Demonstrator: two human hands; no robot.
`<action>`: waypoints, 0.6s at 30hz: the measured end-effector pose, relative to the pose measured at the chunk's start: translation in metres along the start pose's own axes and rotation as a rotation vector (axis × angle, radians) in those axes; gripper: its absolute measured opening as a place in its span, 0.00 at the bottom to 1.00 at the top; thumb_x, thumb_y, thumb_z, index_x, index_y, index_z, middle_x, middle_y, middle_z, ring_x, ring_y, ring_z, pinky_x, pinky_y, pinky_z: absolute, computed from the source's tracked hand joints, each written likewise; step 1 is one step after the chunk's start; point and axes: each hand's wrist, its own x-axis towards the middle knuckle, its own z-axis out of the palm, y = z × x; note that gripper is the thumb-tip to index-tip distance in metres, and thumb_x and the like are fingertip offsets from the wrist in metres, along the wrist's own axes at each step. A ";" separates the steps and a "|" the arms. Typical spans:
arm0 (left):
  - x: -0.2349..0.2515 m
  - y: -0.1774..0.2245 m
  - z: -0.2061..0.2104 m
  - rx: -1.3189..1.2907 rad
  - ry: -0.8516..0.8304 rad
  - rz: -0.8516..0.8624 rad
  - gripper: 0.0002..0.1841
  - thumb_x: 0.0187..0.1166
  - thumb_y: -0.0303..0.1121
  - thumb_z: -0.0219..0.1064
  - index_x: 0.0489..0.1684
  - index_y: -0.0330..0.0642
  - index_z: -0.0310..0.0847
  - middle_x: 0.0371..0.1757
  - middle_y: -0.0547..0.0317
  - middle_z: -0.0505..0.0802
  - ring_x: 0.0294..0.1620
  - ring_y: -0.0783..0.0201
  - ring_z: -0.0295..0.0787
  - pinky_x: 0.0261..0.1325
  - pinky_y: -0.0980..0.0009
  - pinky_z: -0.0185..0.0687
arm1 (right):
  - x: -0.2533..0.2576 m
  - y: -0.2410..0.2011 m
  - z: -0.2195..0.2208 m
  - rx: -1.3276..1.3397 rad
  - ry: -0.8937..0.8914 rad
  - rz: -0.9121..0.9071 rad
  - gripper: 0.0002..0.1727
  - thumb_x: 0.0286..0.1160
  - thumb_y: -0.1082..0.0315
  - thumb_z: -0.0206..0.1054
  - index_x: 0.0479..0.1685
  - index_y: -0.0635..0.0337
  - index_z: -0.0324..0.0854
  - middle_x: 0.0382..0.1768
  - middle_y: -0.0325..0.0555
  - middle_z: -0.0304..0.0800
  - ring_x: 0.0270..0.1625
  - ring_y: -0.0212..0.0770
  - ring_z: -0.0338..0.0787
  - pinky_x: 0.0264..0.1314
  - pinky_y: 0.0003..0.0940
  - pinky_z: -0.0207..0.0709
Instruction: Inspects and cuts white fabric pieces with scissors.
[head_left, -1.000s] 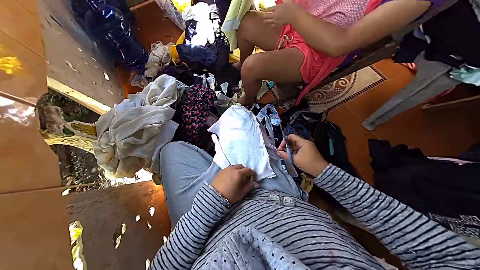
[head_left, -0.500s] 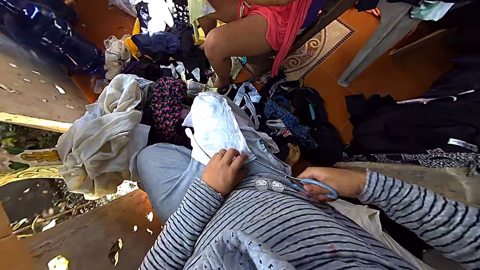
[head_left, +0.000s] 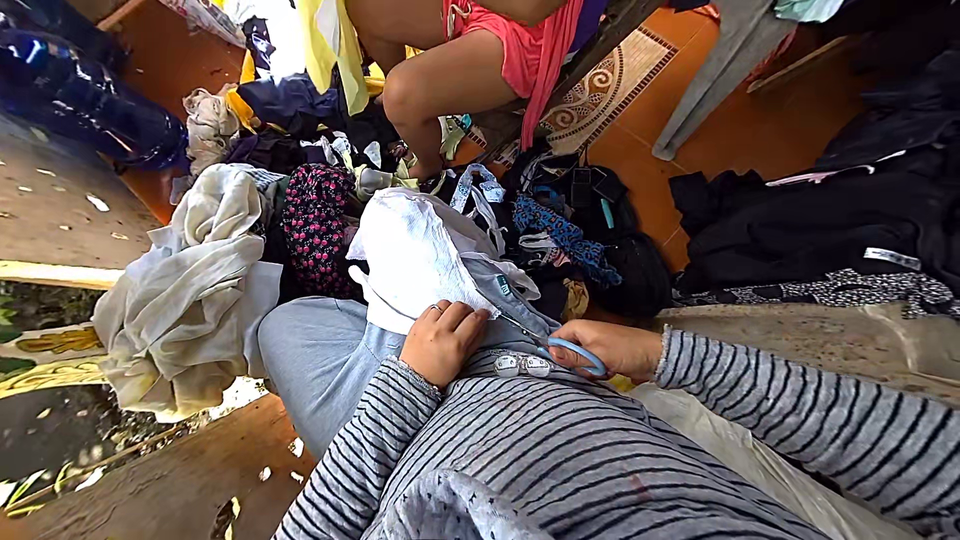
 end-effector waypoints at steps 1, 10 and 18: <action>0.000 0.000 0.000 -0.004 0.003 -0.007 0.10 0.81 0.32 0.65 0.44 0.41 0.94 0.35 0.51 0.94 0.37 0.53 0.92 0.42 0.65 0.87 | 0.001 0.000 0.001 -0.020 0.021 -0.010 0.21 0.82 0.48 0.62 0.21 0.47 0.70 0.10 0.24 0.66 0.11 0.20 0.64 0.15 0.17 0.57; 0.002 -0.003 0.005 -0.042 0.072 -0.009 0.09 0.80 0.32 0.68 0.46 0.44 0.95 0.34 0.51 0.93 0.36 0.55 0.90 0.42 0.68 0.85 | 0.001 0.005 0.004 -0.055 0.108 -0.026 0.18 0.78 0.54 0.69 0.20 0.48 0.75 0.11 0.23 0.69 0.13 0.18 0.66 0.17 0.17 0.59; 0.004 -0.001 0.005 -0.055 0.129 0.080 0.08 0.81 0.32 0.68 0.46 0.46 0.95 0.32 0.53 0.91 0.34 0.57 0.87 0.42 0.70 0.82 | 0.005 0.004 0.008 -0.063 0.147 -0.070 0.21 0.73 0.46 0.70 0.19 0.47 0.73 0.12 0.22 0.67 0.14 0.18 0.66 0.18 0.17 0.58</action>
